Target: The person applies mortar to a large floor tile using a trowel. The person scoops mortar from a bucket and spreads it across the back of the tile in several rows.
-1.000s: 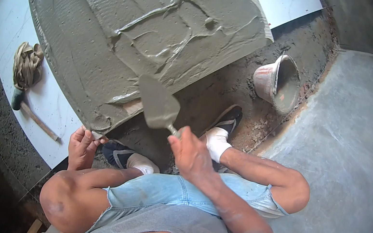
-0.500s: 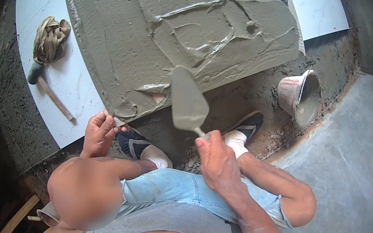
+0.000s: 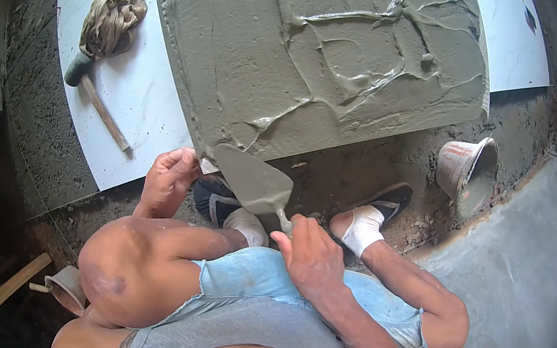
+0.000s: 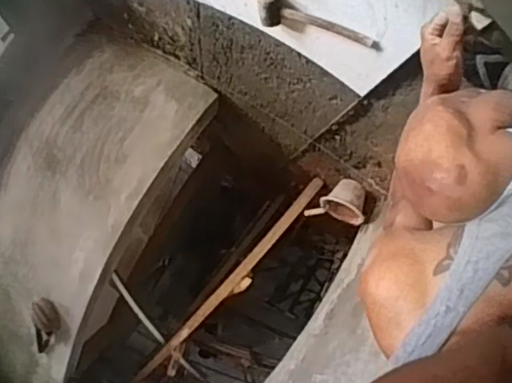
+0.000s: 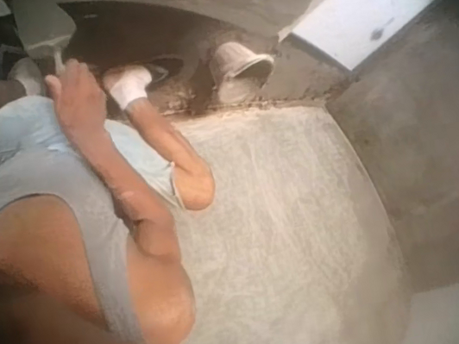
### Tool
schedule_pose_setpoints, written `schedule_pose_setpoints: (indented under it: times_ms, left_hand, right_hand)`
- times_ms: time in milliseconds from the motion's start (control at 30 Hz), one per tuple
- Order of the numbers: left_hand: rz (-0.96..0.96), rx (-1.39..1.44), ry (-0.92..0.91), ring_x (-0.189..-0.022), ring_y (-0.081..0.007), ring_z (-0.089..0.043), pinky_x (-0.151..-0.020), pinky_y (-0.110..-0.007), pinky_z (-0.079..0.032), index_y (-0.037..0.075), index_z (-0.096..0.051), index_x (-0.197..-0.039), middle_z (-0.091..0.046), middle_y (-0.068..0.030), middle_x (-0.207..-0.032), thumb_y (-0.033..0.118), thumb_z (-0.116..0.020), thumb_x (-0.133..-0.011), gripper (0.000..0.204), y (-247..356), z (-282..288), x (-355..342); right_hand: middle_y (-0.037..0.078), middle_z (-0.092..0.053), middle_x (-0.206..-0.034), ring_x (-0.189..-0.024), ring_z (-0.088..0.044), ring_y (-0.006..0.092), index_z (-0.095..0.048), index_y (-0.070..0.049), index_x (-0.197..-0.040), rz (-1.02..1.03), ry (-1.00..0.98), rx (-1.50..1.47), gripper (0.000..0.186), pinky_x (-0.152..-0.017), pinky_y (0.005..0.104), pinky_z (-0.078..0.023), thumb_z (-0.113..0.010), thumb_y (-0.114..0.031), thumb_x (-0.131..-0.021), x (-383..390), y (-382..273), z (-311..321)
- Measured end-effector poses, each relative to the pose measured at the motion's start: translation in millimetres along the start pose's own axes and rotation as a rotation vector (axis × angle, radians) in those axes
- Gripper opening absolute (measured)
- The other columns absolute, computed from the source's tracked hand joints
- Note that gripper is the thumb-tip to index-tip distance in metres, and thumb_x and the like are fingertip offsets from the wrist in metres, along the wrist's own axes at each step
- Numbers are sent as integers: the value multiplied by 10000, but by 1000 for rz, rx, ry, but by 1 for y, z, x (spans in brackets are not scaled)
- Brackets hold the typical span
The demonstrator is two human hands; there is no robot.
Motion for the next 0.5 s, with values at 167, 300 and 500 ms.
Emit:
schedule_pose_setpoints:
  times_ms: [167, 300, 500]
  left_hand:
    - [-77, -34, -79, -905, -168, -605, -880, -342, -460, -37, -708, -1041, -688, -82, -957, 394, -528, -1072, 468, 16, -4, 1]
    - [-125, -127, -103, -946, -178, -591, -884, -328, -419, -44, -706, -1035, -704, -111, -989, 451, -458, -1087, 556, 22, -4, -2]
    - [-156, -192, -149, -925, -160, -588, -870, -308, -409, -43, -708, -1059, -704, -111, -970, 463, -428, -1095, 579, 22, -9, -8]
  right_hand:
    - [97, -556, -779, -663, -615, 248, -571, -37, -944, 76, -184, 84, 342, -556, 372, -512, -728, -339, -911, 25, 1, -15]
    - [103, -561, -785, -668, -615, 260, -590, -32, -988, 50, -165, 94, 342, -580, 390, -507, -725, -338, -916, 22, 13, 8]
    - [126, -576, -816, -697, -618, 320, -600, -16, -1052, 3, -49, 183, 332, -596, 416, -503, -696, -315, -943, -23, 16, 65]
Point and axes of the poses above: each hand's wrist, its own x-axis away from the middle knuckle, its own z-axis out of the back of the hand, y = z × x, the point moved 6 cm from there along -x, towards the middle knuckle
